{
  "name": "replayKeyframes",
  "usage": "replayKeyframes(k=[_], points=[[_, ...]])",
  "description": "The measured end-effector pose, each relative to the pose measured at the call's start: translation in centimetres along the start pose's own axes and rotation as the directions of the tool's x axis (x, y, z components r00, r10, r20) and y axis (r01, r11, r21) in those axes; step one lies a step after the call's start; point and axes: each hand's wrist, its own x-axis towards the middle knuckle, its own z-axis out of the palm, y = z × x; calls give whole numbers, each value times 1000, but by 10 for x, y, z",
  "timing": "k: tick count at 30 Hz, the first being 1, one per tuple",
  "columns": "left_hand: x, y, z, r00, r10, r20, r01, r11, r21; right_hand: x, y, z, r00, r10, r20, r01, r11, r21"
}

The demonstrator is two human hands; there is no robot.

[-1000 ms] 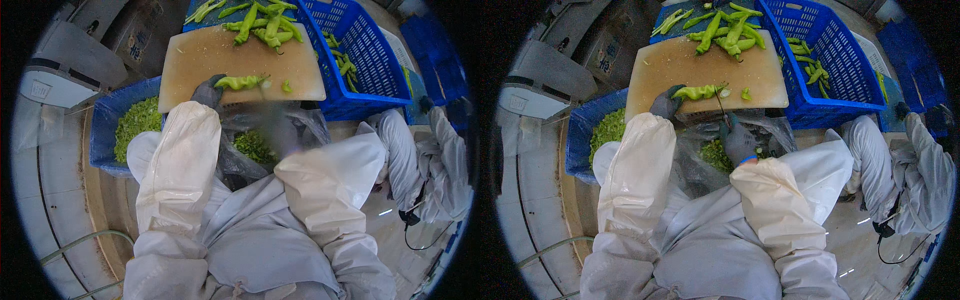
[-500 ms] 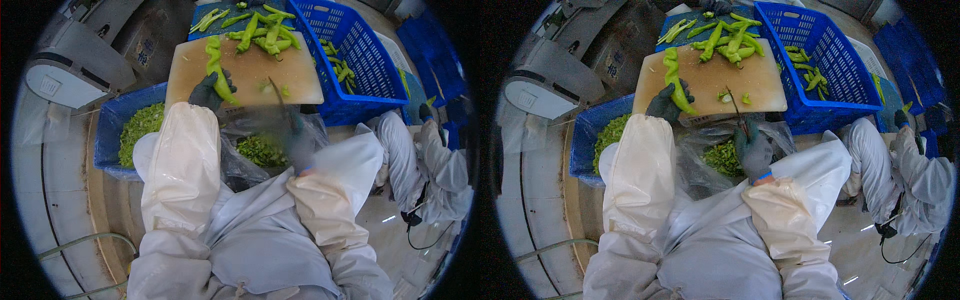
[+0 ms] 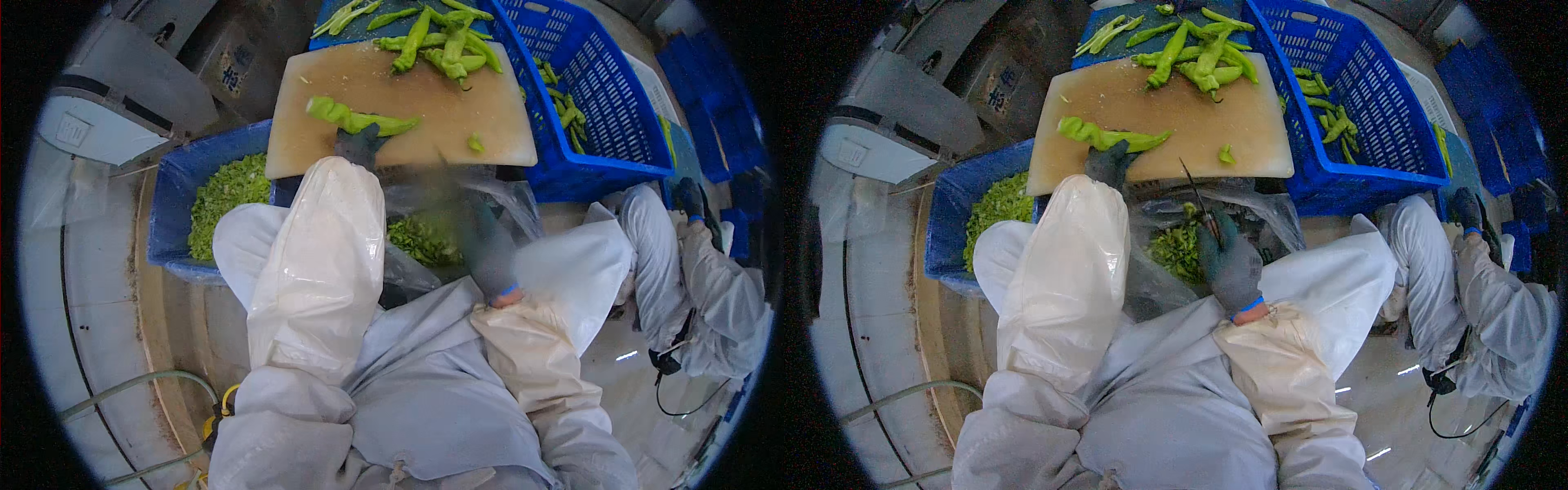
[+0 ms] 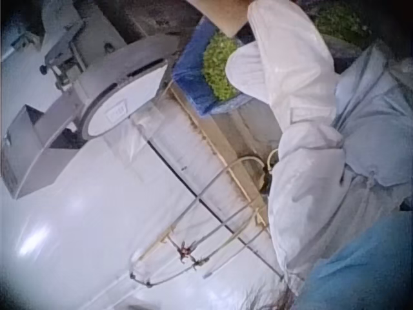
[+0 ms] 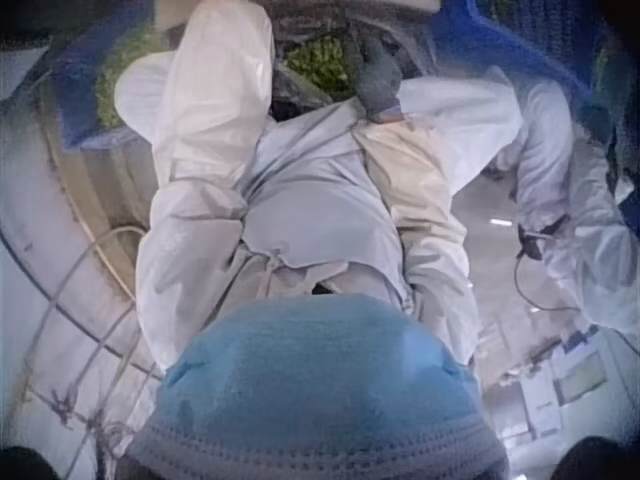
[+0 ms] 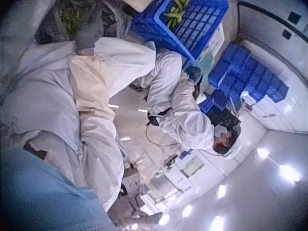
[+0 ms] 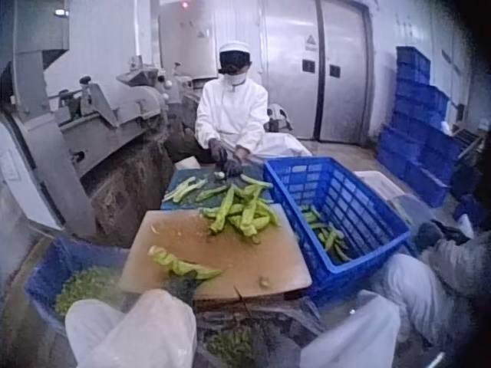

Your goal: The person cuts the ends off peppers on a cutting board, slices them into pieces, and sweeps the chopped pieces into a plastic bag before retrieving more peppers from a blue crate.

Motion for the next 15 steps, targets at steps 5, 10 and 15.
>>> replayKeyframes(k=[5, 10, 15], points=[[-4, -12, 16, 992, 95, -85, -89, 994, 70, 44, 17, 25, 997, 72, -18, -71, 996, 62], [1, -14, 3, 992, 104, -69, -99, 993, 70, 79, 20, 53, 1000, -5, -20, 6, 996, 90], [-6, -18, 10, 989, 81, -122, -72, 994, 77, 68, 28, 47, 996, 42, 74, -34, 993, -112]])
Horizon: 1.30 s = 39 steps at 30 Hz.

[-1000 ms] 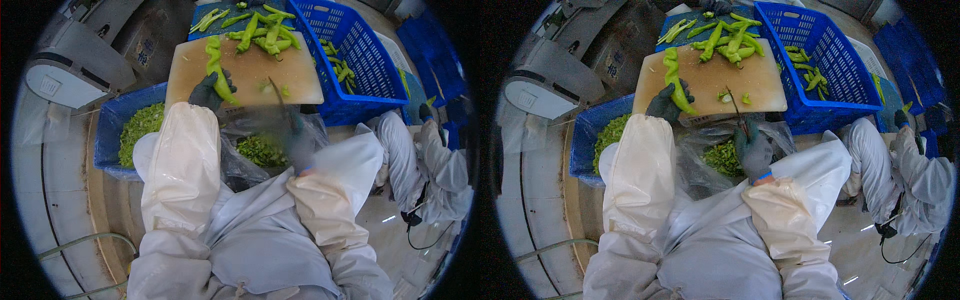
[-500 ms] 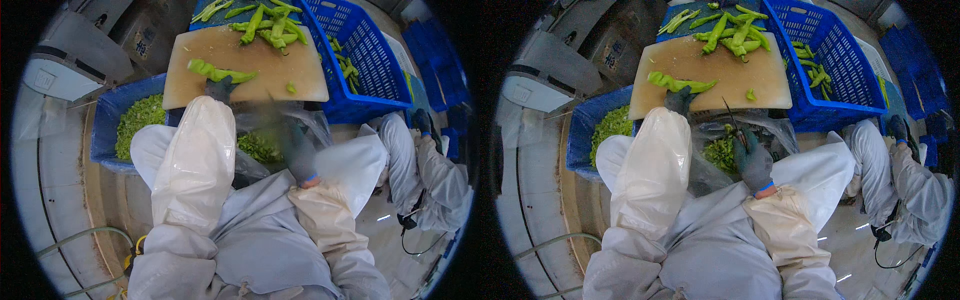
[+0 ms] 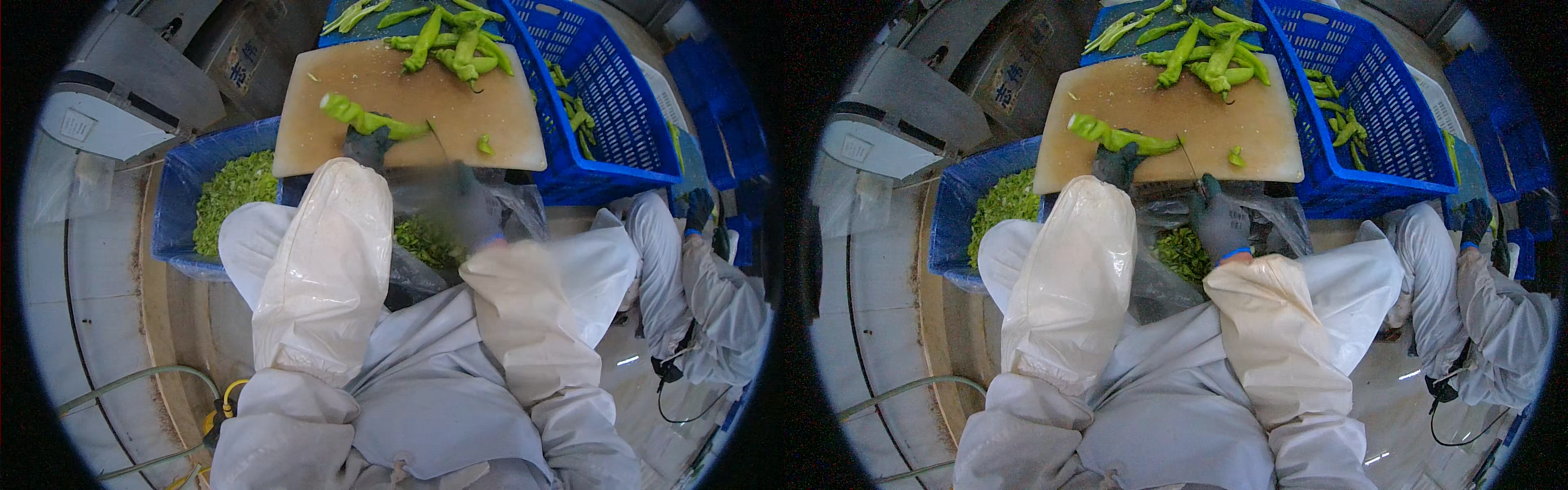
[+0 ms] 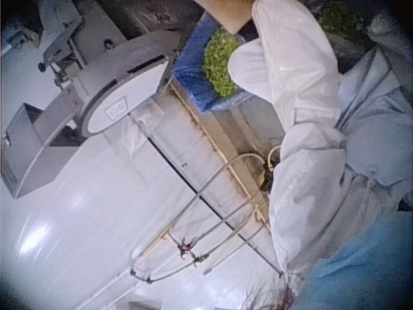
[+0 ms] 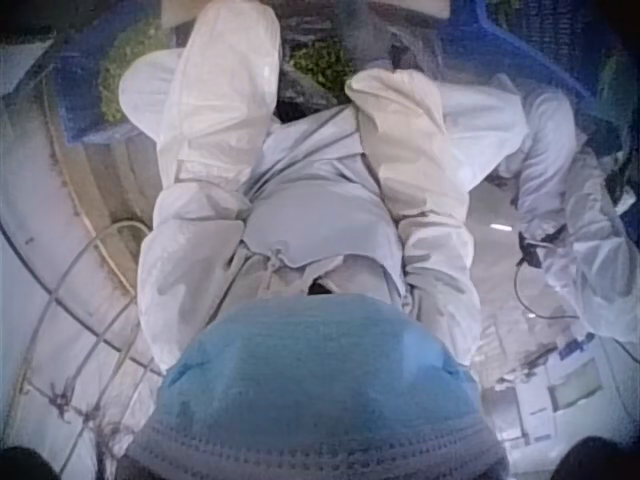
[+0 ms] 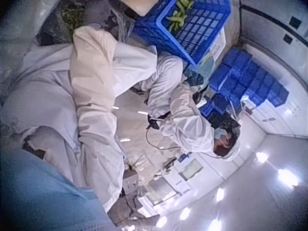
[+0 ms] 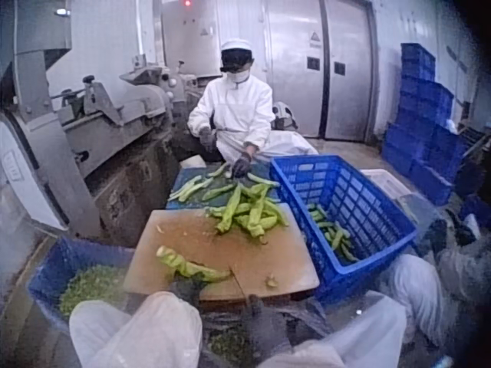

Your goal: The person cuts the ends off peppers on a cutting board, slices them into pieces, and sweeps the chopped pieces into a plastic bag before retrieving more peppers from a blue crate.

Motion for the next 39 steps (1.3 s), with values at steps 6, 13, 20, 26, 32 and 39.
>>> replayKeyframes(k=[6, 13, 20, 26, 32, 39], points=[[12, 7, -33, 942, 112, 316, -126, 992, 23, -54, -15, -32, 999, 3, 37, -1, 999, -46], [5, -2, -12, 956, 89, 280, -152, 966, 211, -40, -20, -18, 960, -207, -189, 238, 959, 156], [6, 5, -21, 983, 99, 155, -150, 918, 366, -3, -11, 9, 962, -274, -8, 263, 932, -249], [-2, 10, -5, 954, 80, 290, -235, 798, 554, -7, 14, -5, 946, -323, -39, 281, 872, -400], [30, 19, -44, 922, 34, 385, -268, 776, 571, -56, -1, -29, 991, -105, -77, 95, 988, -125], [40, 5, -18, 949, -176, 262, -27, 781, 623, -59, -14, -55, 947, -161, -276, 178, 983, 37]])
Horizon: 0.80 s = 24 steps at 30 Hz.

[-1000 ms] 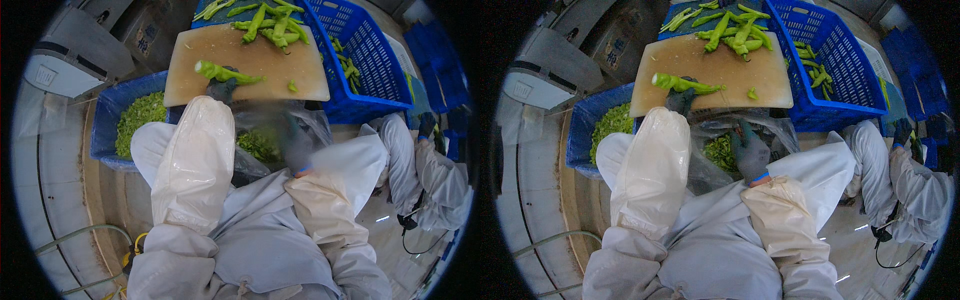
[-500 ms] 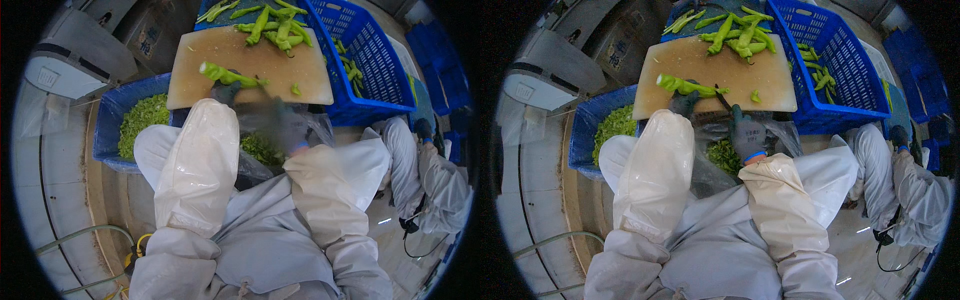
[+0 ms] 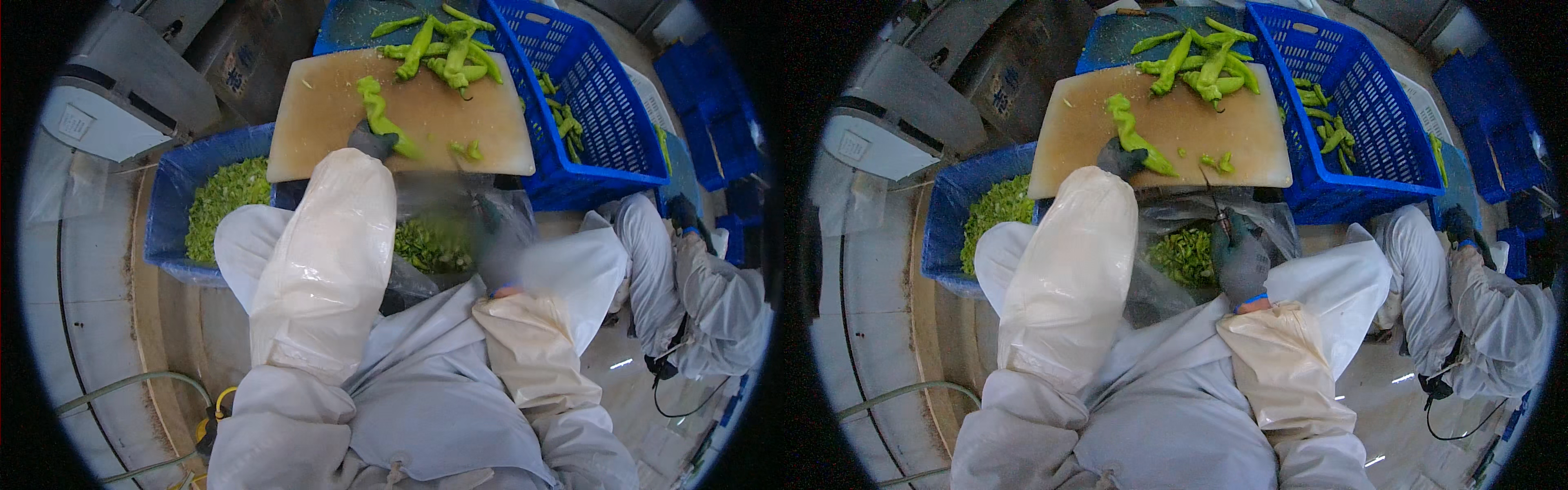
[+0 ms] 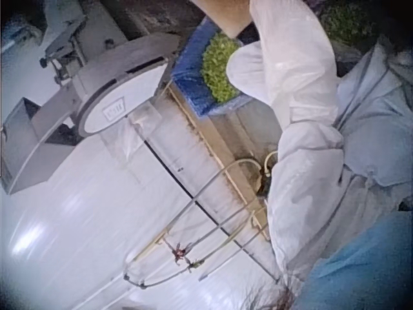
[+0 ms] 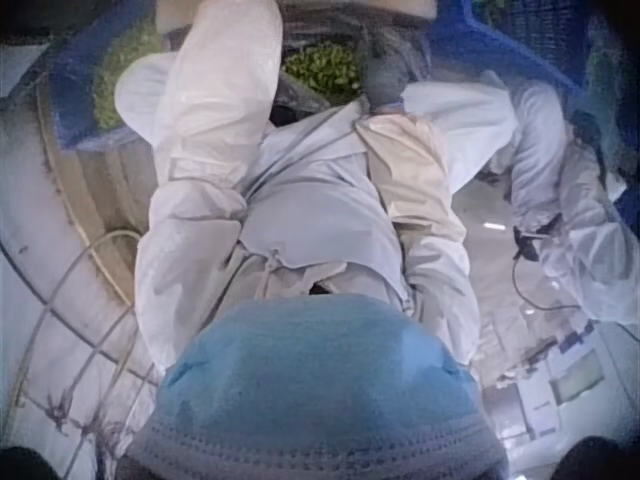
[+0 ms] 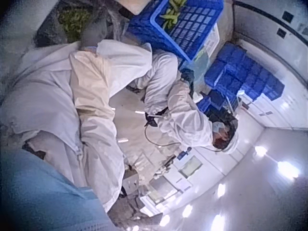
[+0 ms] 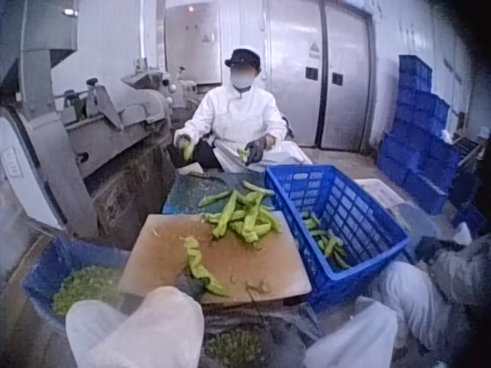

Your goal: The person cuts the ends off peppers on a cutting board, slices them into pieces, and sweeps the chopped pieces into a plastic bag before retrieving more peppers from a blue crate.

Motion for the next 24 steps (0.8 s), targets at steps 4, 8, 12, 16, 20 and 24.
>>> replayKeyframes(k=[4, 8, 12, 16, 20, 24], points=[[-12, 50, 72, 959, -37, -282, 221, 723, 655, 7, 20, 7, 987, 135, 88, -126, 986, -109], [-54, 71, 51, 901, 277, -333, 204, 405, 891, 29, -27, 14, 968, 139, 207, -127, 989, -71], [-58, 48, 46, 860, 410, -304, 123, 412, 903, 59, -24, 49, 973, 97, 209, -143, 966, 214], [-53, 45, 54, 878, 354, -321, 174, 390, 904, 93, -40, 70, 983, -19, 185, -13, 985, 169], [-59, 49, 55, 872, 356, -336, 175, 416, 892, 119, -52, 86, 968, -68, 241, 48, 995, 86], [-60, 58, 58, 921, 188, -342, 247, 397, 884, 136, -64, 99, 947, 6, 320, -7, 1000, 1]])
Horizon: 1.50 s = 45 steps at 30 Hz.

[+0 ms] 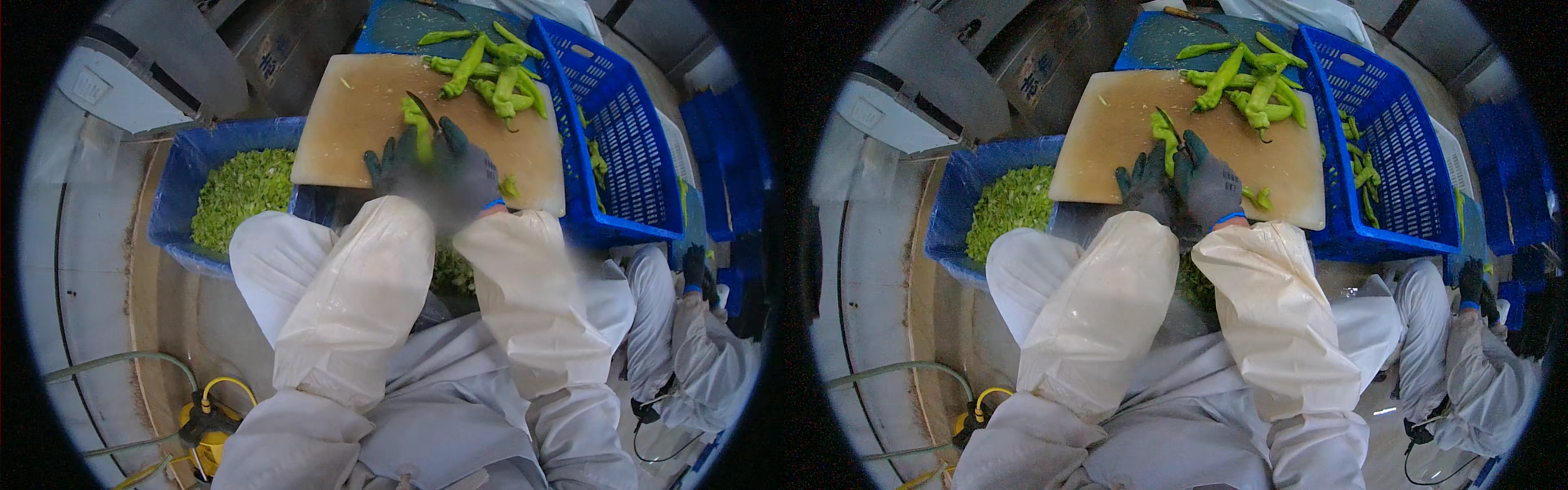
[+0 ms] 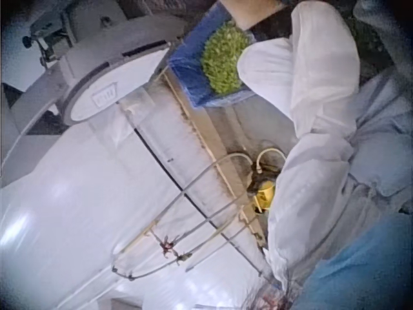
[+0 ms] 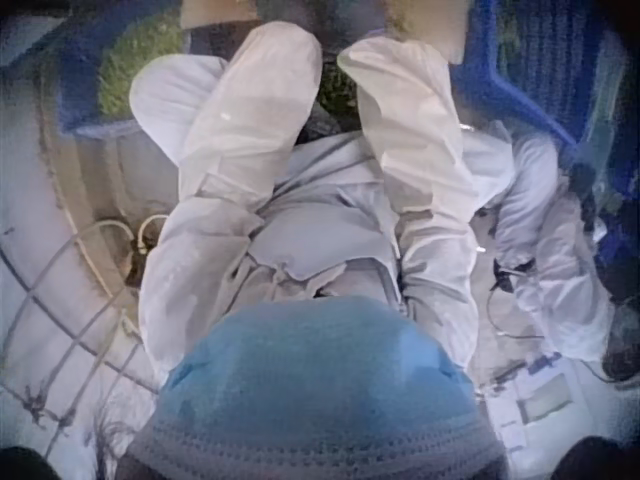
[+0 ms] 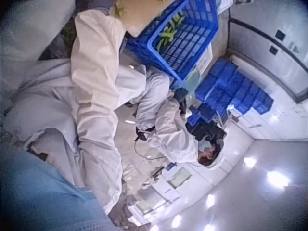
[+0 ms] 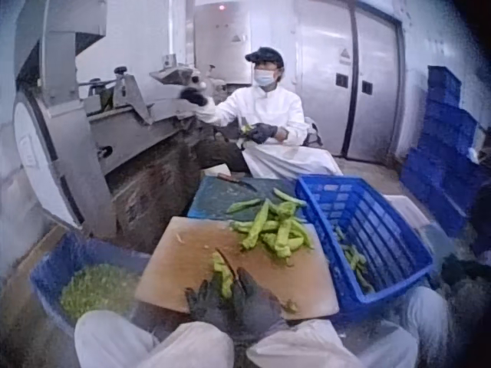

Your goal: The person cuts the ends off peppers on a cutting board, slices them into pieces, and sweeps the chopped pieces into a plastic bag before retrieving more peppers from a blue crate.

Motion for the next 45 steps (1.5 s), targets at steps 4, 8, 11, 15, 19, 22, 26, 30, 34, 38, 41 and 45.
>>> replayKeyframes(k=[4, 8, 11, 15, 19, 22, 26, 30, 34, 38, 41, 45], points=[[-6, 7, -31, 998, 42, 51, -46, 996, 79, 19, -4, 14, 998, -51, 34, 54, 993, -104], [0, 16, -20, 1000, 4, 15, -5, 999, 32, 48, 13, 23, 996, -50, 71, 59, 990, -132], [-1, 8, -15, 1000, 11, 4, -11, 999, 33, 60, 12, 28, 988, -39, 152, 72, 973, -219], [6, 1, 11, 998, -24, -60, 25, 999, 26, 54, 19, 24, 988, -39, 150, 69, 979, -194], [5, -9, 15, 998, -35, -49, 39, 995, 95, 24, 19, 17, 974, 23, 227, 11, 989, -149], [4, -12, 14, 994, -9, -111, 15, 999, 48, -1, 23, 8, 965, 59, 254, -19, 987, -157], [2, -5, 13, 988, 48, -148, -42, 998, 42, -23, 55, 6, 984, -51, 170, 74, 988, -136], [-1, -6, 15, 985, 62, -163, -57, 998, 37, -35, 62, 4, 968, 44, 246, 5, 981, -196], [3, -10, 19, 992, 21, -126, -12, 998, 68, -66, 62, -11, 987, -64, 148, 97, 969, -226], [5, -9, 20, 999, 23, -48, -19, 997, 79, -89, 75, -27, 991, -87, 97, 104, 976, -192], [5, -13, 15, 1000, -14, -2, 14, 997, 75, -111, 22, -74, 979, -35, 203, 120, 895, -429], [8, -5, 18, 999, -8, 37, 6, 999, 42, -132, 58, -78, 970, -214, 116, 241, 917, -318]])
